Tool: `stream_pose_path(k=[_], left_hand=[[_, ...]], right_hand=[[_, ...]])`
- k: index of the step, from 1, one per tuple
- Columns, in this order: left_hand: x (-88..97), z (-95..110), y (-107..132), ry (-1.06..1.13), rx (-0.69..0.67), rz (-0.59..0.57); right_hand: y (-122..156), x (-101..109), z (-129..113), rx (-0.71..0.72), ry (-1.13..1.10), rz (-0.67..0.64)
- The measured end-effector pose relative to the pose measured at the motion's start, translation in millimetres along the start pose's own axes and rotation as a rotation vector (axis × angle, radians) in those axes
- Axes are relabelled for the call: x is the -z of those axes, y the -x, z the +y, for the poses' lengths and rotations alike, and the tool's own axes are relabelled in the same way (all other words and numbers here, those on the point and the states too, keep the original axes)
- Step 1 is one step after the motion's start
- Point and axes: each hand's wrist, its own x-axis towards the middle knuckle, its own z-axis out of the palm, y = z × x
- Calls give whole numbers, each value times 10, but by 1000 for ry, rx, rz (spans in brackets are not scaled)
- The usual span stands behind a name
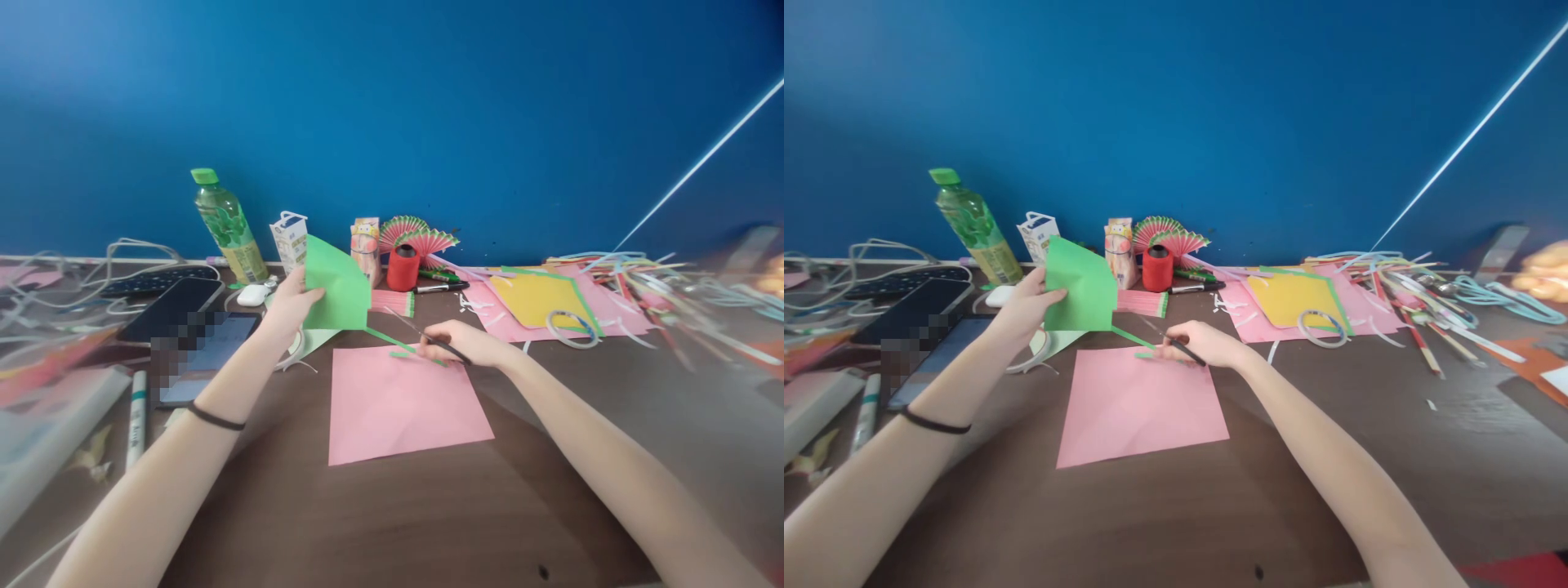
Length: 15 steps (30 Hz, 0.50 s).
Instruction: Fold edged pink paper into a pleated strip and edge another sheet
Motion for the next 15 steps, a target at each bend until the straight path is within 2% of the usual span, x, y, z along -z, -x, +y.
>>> stream_pose_path(k=[4, 6, 8, 10, 12, 15], left_hand=[[102, -63, -87, -17, 121, 164], [125, -78, -105, -42, 148, 244], [129, -70, -103, -165, 85, 322], [98, -36, -74, -339, -71, 345], [15, 16, -3, -462, -227, 259], [-218, 83, 215, -526, -272, -84]], right_hand=[[-31, 63, 108, -70, 110, 264], [-42, 94, 166, -133, 171, 353], [-53, 119, 228, -194, 247, 408], [-66, 129, 290, -253, 333, 437], [-79, 127, 345, -312, 390, 440], [-94, 121, 401, -394, 440, 450]])
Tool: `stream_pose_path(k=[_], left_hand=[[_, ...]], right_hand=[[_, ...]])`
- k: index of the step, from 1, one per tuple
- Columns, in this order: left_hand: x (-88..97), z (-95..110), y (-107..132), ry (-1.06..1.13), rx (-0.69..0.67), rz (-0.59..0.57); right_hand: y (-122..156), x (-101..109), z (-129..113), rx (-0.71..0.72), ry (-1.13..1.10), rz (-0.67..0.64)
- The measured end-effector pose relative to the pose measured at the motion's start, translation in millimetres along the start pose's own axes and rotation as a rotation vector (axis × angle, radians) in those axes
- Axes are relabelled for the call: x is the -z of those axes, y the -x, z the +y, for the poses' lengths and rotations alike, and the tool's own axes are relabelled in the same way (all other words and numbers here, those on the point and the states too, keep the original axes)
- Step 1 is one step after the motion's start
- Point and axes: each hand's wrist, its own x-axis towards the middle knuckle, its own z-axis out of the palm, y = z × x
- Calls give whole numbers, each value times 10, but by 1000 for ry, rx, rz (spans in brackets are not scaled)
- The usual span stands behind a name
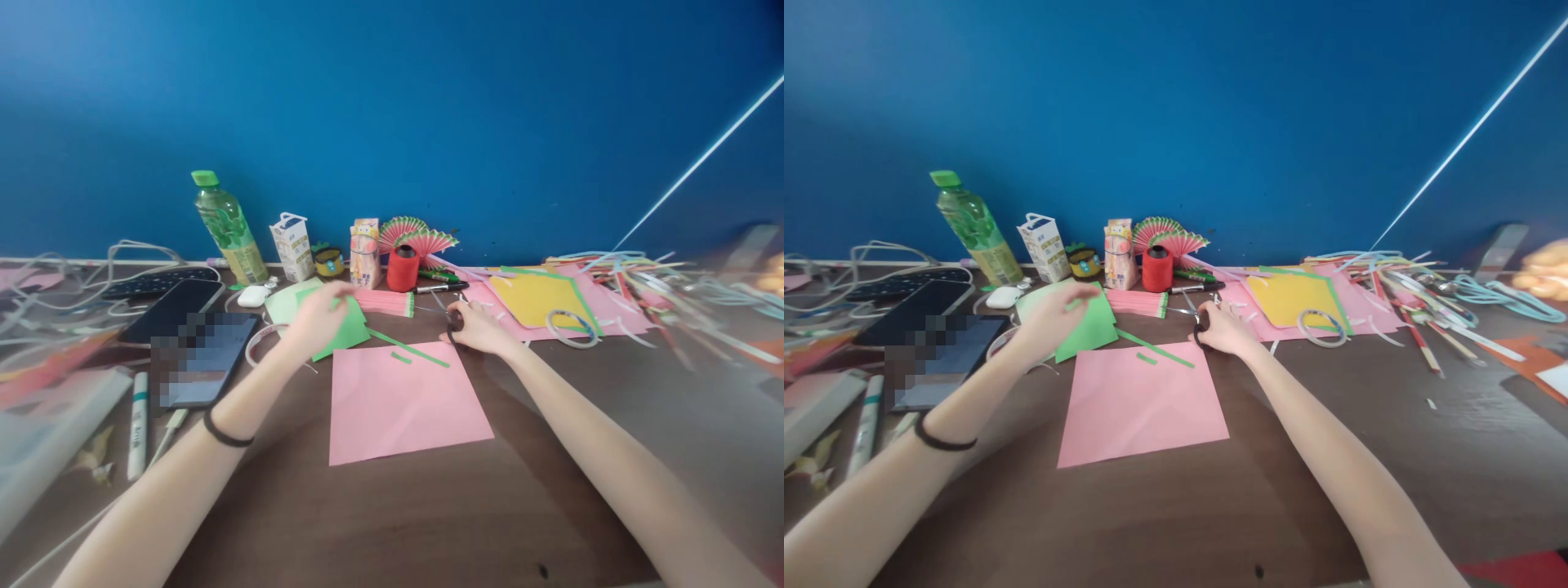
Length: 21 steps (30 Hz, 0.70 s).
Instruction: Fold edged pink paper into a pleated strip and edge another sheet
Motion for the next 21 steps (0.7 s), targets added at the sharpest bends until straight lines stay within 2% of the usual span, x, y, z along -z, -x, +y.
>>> stream_pose_path(k=[1, 2, 4, 6, 9, 12, 16, 21], left_hand=[[-81, 81, 79, -50, -49, -185], [-169, 155, 168, -123, -113, -315], [-353, 267, 355, -277, -244, -425], [-525, 316, 523, -397, -253, -458], [-718, 289, 686, -506, -274, -402], [-816, 233, 750, -536, -345, -326], [-832, 221, 771, -561, -372, -271], [-811, 250, 792, -637, -493, -228]], right_hand=[[-6, -5, 9, -19, 12, 4], [-11, -7, 16, -34, 17, 6], [-18, -4, 31, -49, 17, 9], [-22, 1, 46, -46, 21, 23], [-34, -2, 76, -8, 33, 42], [-59, -16, 119, 29, 55, 39], [-90, -25, 174, 18, 57, 20], [-92, 43, 222, 6, 91, 93]])
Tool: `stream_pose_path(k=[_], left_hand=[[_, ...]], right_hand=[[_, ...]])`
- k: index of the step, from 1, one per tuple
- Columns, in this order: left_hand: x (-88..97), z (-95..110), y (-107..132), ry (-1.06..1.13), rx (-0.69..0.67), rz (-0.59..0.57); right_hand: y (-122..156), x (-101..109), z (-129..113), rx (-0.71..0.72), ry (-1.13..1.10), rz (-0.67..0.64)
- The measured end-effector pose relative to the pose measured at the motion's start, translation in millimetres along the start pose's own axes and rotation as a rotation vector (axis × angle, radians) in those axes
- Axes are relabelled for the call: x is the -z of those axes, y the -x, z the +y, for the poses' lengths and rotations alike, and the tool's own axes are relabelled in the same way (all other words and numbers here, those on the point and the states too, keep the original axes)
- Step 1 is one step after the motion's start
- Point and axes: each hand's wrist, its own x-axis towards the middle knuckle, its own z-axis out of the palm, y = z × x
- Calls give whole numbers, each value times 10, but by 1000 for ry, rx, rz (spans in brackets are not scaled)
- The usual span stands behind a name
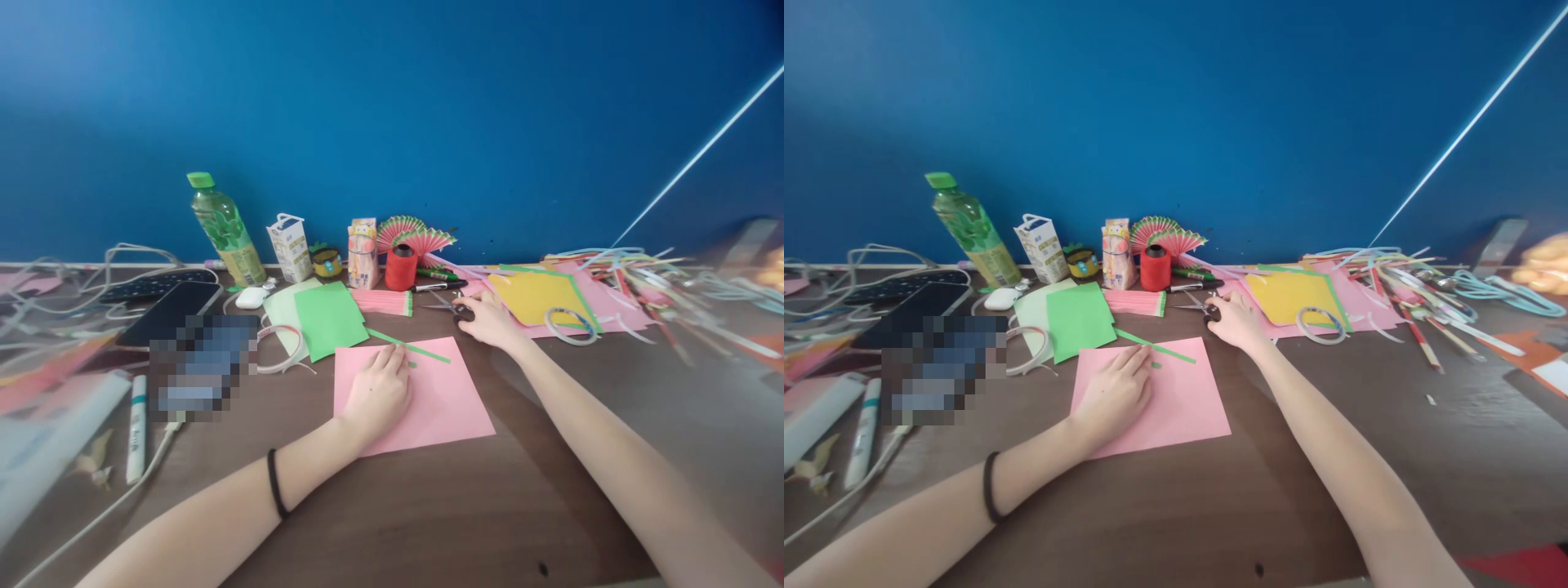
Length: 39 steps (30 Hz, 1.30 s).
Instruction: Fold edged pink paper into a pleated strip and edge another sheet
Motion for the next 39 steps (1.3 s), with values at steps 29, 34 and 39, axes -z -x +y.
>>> stream_pose_path(k=[29, 34, 39], left_hand=[[-7, 113, 23, -133, -8, -21], [115, 90, 44, -41, 61, -146], [169, -35, 164, 80, 0, -183]], right_hand=[[258, -391, -688, 358, -317, 78], [217, -433, -628, 362, -371, 71], [215, -429, -601, 368, -446, 86]])
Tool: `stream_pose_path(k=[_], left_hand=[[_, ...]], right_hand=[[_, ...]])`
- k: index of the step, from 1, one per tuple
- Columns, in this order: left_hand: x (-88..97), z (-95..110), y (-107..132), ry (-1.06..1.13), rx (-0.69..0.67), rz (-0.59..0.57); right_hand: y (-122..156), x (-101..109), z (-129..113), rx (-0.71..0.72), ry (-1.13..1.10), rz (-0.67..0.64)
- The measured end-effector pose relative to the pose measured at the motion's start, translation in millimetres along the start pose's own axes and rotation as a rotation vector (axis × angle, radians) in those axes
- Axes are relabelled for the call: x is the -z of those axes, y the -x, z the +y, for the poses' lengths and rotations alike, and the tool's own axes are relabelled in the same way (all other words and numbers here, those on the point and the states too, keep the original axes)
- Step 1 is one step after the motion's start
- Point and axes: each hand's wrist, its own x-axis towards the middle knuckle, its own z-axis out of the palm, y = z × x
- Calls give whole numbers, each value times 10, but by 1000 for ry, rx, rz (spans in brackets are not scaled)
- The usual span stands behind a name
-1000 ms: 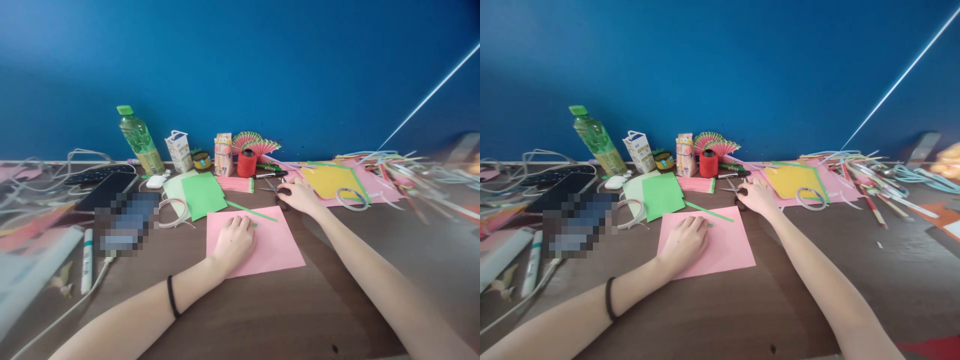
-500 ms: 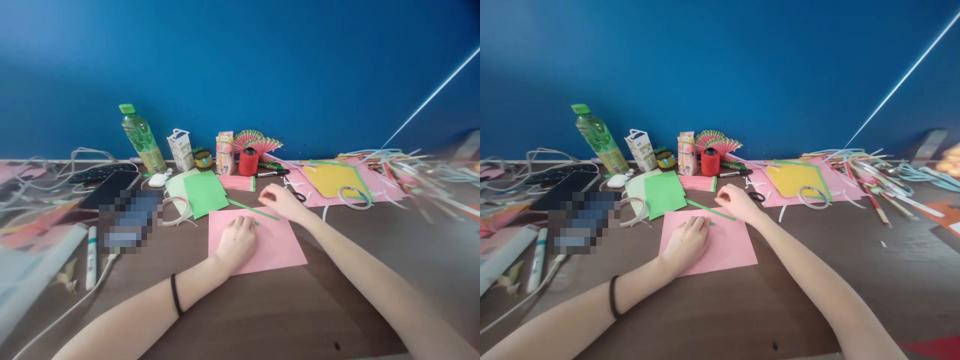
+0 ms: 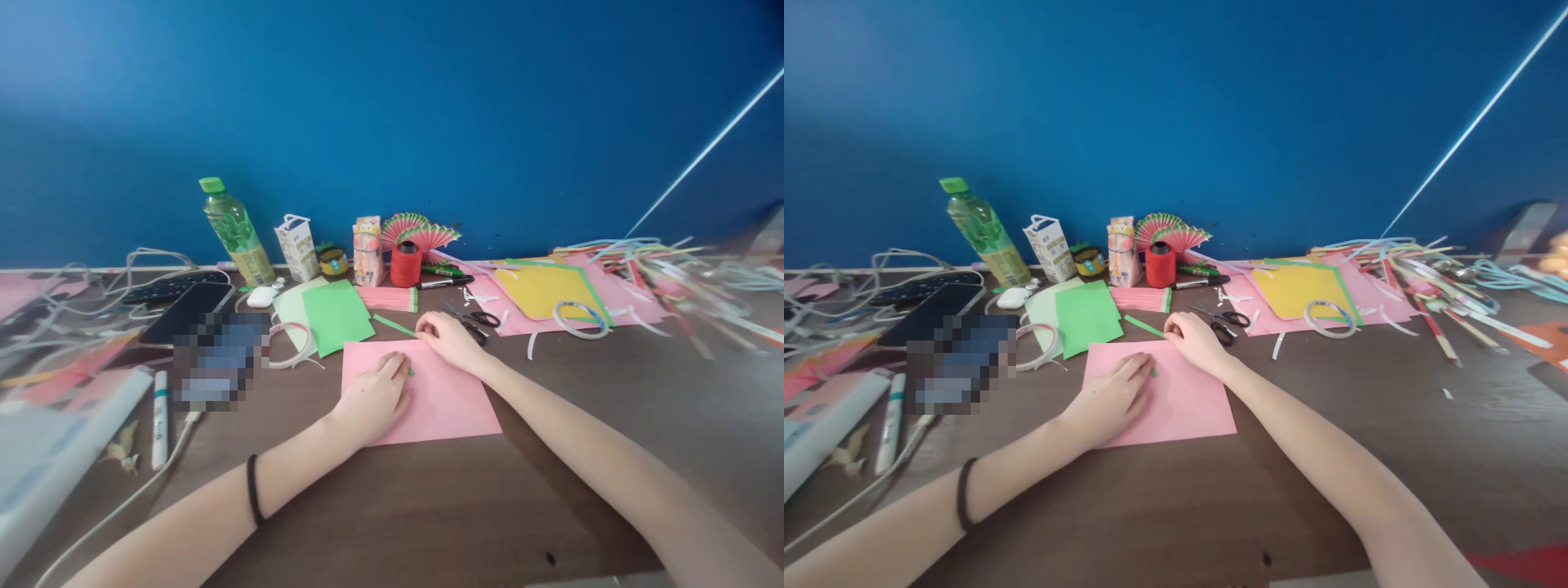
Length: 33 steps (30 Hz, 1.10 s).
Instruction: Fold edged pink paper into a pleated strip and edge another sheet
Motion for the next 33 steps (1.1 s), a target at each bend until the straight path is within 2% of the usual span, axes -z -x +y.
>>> stream_pose_path(k=[2, 6, 9, 15, 18, 21, 25, 26, 28, 30, 33], left_hand=[[-24, -40, 49, 8, -3, 30], [-71, -62, 90, -17, 85, 87], [-67, -49, 88, -39, 126, 120], [-34, -40, 77, 10, 184, 96], [-16, -49, 68, 44, 204, 32], [11, -55, 59, 51, 191, -13], [21, -56, 59, 61, 171, -37], [15, -54, 61, 62, 172, -28], [-2, -51, 66, 60, 182, -4], [-17, -49, 72, 56, 200, 7], [-28, -55, 79, 48, 213, 12]], right_hand=[[8, -5, 3, -1, -64, 44], [14, 11, 6, -11, -229, 173], [28, 52, -27, 48, -272, 212], [94, 114, -207, 123, -329, 10], [95, 139, -267, 174, -340, -5], [78, 205, -283, 244, -207, 71], [92, 300, -314, 284, 203, 298], [108, 303, -326, 276, 308, 320], [150, 270, -343, 270, 457, 268], [198, 202, -341, 297, 498, 105], [249, 101, -311, 328, 353, -115]])
